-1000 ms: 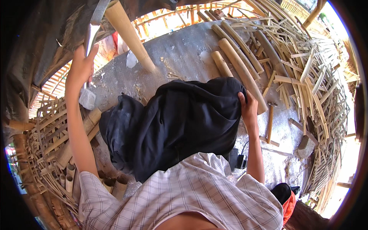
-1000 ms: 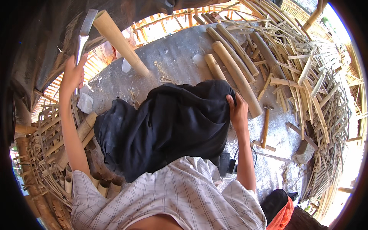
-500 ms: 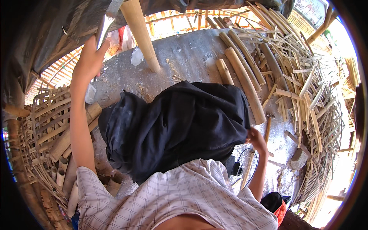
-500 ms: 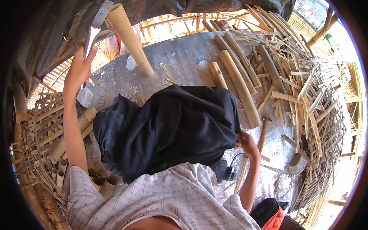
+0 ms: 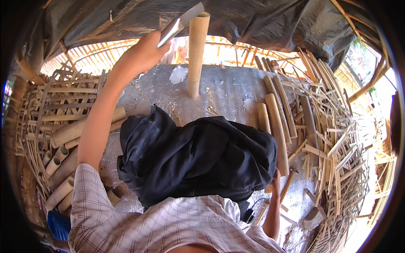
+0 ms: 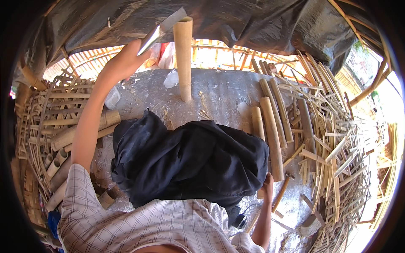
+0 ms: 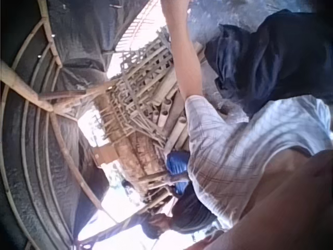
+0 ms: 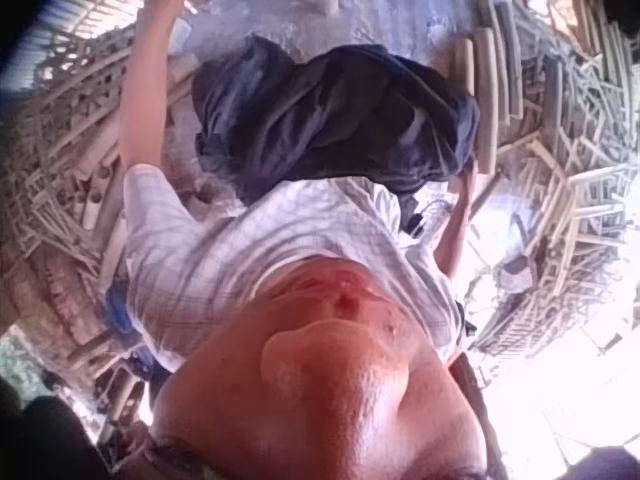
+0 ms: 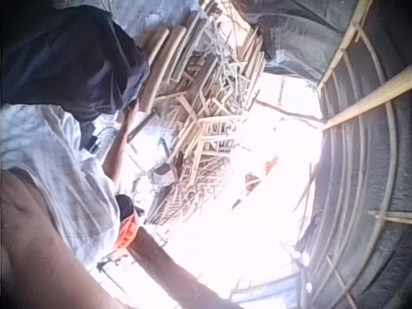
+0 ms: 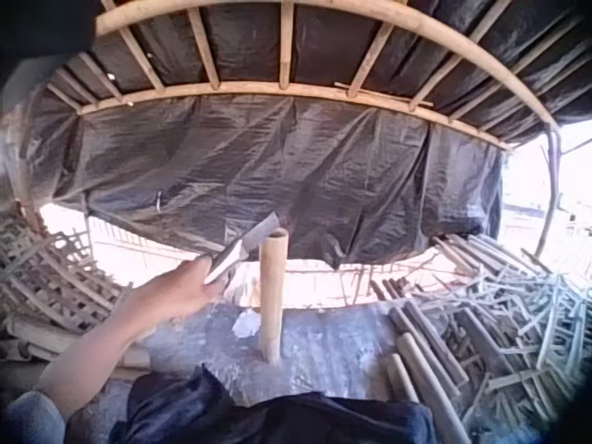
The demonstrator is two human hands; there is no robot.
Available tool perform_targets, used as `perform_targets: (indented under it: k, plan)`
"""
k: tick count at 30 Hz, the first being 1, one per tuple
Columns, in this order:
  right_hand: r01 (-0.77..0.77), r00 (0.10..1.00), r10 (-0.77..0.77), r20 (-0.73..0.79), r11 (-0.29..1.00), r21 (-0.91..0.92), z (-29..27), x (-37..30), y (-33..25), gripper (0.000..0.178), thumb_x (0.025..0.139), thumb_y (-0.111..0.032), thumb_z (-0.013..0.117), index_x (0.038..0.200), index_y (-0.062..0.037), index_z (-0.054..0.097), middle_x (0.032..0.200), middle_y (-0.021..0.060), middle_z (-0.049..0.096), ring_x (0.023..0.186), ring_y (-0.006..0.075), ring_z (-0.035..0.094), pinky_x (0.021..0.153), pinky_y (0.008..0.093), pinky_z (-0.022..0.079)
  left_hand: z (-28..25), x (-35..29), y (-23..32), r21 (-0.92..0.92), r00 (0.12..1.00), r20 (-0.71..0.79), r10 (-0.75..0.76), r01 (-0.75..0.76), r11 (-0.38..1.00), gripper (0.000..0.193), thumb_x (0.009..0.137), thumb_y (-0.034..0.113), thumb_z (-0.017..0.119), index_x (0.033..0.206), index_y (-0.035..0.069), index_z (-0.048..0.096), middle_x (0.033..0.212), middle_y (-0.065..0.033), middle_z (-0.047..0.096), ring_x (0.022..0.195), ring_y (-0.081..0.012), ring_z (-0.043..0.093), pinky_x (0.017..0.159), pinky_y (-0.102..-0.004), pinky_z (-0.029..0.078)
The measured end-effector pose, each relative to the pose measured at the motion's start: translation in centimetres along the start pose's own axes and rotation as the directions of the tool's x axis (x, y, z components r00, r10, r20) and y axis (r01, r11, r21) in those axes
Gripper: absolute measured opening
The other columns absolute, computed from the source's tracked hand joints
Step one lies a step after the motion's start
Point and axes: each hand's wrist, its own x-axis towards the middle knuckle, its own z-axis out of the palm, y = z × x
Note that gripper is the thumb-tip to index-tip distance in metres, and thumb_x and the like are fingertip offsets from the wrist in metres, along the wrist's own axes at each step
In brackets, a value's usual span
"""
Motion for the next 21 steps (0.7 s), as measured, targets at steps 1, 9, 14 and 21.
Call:
perform_targets:
  k: [1, 9, 14, 21]
  plan:
    - [-0.123, 0.97, 0.109, 0.216, 0.991, 0.052, 2.6, 3.3, -0.7, 0.052, 0.076, -0.017, 0.091, 0.114, 0.0006, 0.06, 0.104, 0.0037, 0.07, 0.097, 0.0144, 0.066, 0.082, 0.0333, 0.053, -3.3, -1.8, -0.7, 0.101, 0.998, -0.035, -0.056, 0.059, 0.993, 0.041, 0.105, 0.04, 0.057, 0.115, 0.001, 0.053, 0.074, -0.013, 0.056, 0.046, -0.0209, 0.054, 0.047, -0.0394, 0.044]
    - [-0.19, 0.981, 0.16, -0.106, 0.881, -0.433, -1.7, 4.5, -19.0, 0.041, 0.064, 0.002, 0.078, 0.103, 0.0056, 0.067, 0.08, 0.012, 0.071, 0.064, 0.0223, 0.07, 0.053, 0.0351, 0.056, -3.1, 0.6, -1.7, 0.255, 0.992, -0.065, 0.106, -0.086, 0.963, 0.029, 0.099, 0.021, 0.06, 0.114, -0.002, 0.052, 0.082, -0.0197, 0.065, 0.058, -0.0264, 0.064, 0.051, -0.0432, 0.048]
    - [0.02, 0.998, -0.036, -0.056, 0.962, -0.271, 3.3, 5.6, -34.3, 0.039, 0.068, 0.005, 0.071, 0.107, 0.0052, 0.063, 0.081, 0.0104, 0.069, 0.064, 0.0173, 0.066, 0.058, 0.0305, 0.056, -4.0, 0.2, 0.5, 0.251, 0.999, 0.028, 0.028, -0.035, 0.967, 0.029, 0.096, 0.015, 0.058, 0.118, -0.003, 0.051, 0.089, -0.0217, 0.067, 0.064, -0.0285, 0.067, 0.053, -0.0443, 0.051]
    - [0.497, 0.847, -0.52, 0.105, 0.708, -0.502, 13.1, 7.9, -45.1, 0.054, 0.078, -0.013, 0.081, 0.124, 0.0039, 0.061, 0.104, 0.023, 0.074, 0.092, 0.031, 0.073, 0.087, 0.0415, 0.056, -2.8, 0.9, -0.1, 0.321, 0.999, 0.004, 0.055, -0.053, 0.946, 0.032, 0.096, 0.015, 0.057, 0.121, -0.004, 0.053, 0.1, -0.0247, 0.069, 0.07, -0.0318, 0.071, 0.057, -0.0447, 0.055]
